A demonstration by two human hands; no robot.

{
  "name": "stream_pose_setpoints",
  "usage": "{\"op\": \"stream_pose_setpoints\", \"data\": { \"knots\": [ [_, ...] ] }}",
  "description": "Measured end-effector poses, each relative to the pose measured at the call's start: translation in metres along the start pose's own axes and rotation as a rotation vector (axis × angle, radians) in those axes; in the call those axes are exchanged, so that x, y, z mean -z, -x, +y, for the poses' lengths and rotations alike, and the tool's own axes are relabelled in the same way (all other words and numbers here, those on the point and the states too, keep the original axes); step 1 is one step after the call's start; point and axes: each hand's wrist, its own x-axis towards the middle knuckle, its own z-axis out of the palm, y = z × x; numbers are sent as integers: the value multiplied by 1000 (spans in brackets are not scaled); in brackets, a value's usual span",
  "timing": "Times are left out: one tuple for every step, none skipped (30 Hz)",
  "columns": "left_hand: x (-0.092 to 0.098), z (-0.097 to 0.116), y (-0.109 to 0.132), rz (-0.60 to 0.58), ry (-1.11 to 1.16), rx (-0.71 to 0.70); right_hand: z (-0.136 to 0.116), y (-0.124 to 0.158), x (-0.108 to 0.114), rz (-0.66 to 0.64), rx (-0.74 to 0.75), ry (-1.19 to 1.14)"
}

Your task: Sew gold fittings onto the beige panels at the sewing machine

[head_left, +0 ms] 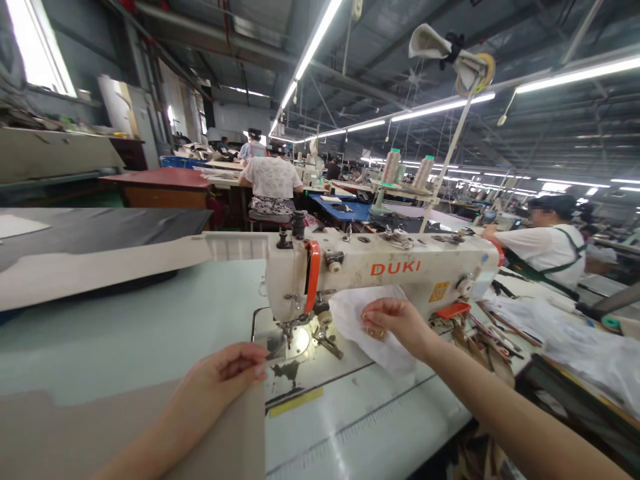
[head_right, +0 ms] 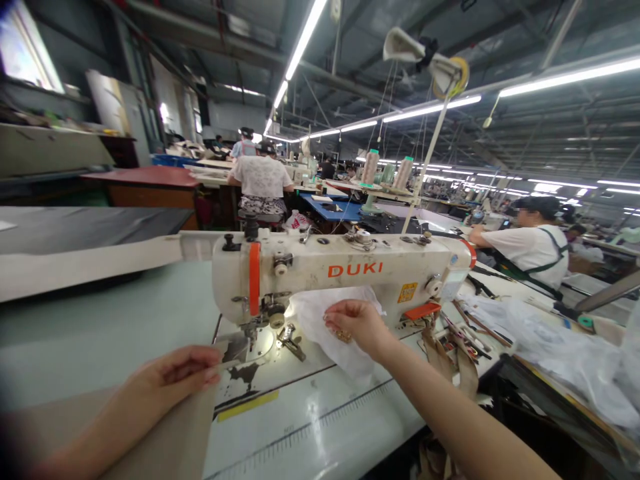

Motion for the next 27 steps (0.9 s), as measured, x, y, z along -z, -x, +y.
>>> {"op": "stream_pose_setpoints", "data": {
  "knots": [
    [-1, -1, 1, -29, 22, -3, -5, 7, -2, -2, 11, -165],
    [-2, -1, 2, -55, 40, -9, -9, 14, -5, -12, 0, -433],
    [-2, 0, 3, -75, 50, -16, -14, 21, -9, -38, -38, -692],
    [-3, 2, 5, -86, 44, -24, -20, 26, -13, -64, -95, -922],
    [-3, 3, 7, -95, 28, -33, -25, 30, -17, -88, -161, -1108],
    [-4, 5, 9, -98, 8, -42, -31, 34, -22, -108, -226, -1221],
    [-4, 7, 11, -95, -9, -51, -37, 36, -27, -120, -279, -1297],
    [-5, 8, 13, -89, -17, -57, -44, 37, -32, -131, -318, -1351],
    [-5, 9, 15, -85, -15, -61, -50, 38, -38, -144, -345, -1391],
    [-6, 9, 16, -82, 1, -64, -57, 37, -44, -162, -362, -1419],
    [-6, 9, 18, -84, 24, -67, -63, 36, -51, -184, -373, -1437],
    [-7, 9, 19, -87, 50, -69, -70, 34, -57, -204, -381, -1446],
    [-7, 9, 20, -91, 74, -69, -75, 32, -64, -219, -384, -1444],
    [-7, 9, 21, -98, 95, -65, -80, 30, -70, -227, -381, -1432],
    [-7, 9, 22, -101, 112, -58, -84, 27, -76, -227, -372, -1410],
    [-7, 9, 23, -103, 127, -49, -86, 25, -80, -223, -359, -1383],
    [-7, 10, 24, -101, 141, -39, -88, 22, -84, -219, -342, -1355],
    [-6, 11, 25, -97, 153, -31, -89, 20, -88, -218, -325, -1335],
    [-6, 12, 25, -93, 161, -26, -89, 19, -90, -222, -312, -1324],
    [-5, 13, 26, -88, 165, -25, -89, 18, -91, -233, -304, -1324],
    [-4, 14, 26, -86, 164, -25, -89, 17, -92, -247, -300, -1331],
    [-4, 15, 26, -89, 160, -29, -89, 16, -92, -262, -297, -1343],
    [-4, 16, 26, -93, 153, -35, -89, 16, -92, -274, -299, -1358],
    [-3, 16, 25, -99, 145, -43, -88, 15, -92, -282, -302, -1374],
    [-3, 16, 25, -103, 135, -52, -88, 15, -92, -286, -307, -1390],
    [-3, 15, 24, -105, 120, -62, -88, 15, -92, -288, -311, -1407],
    [-2, 14, 24, -108, 104, -72, -88, 15, -92, -288, -314, -1423]
  ]
}}
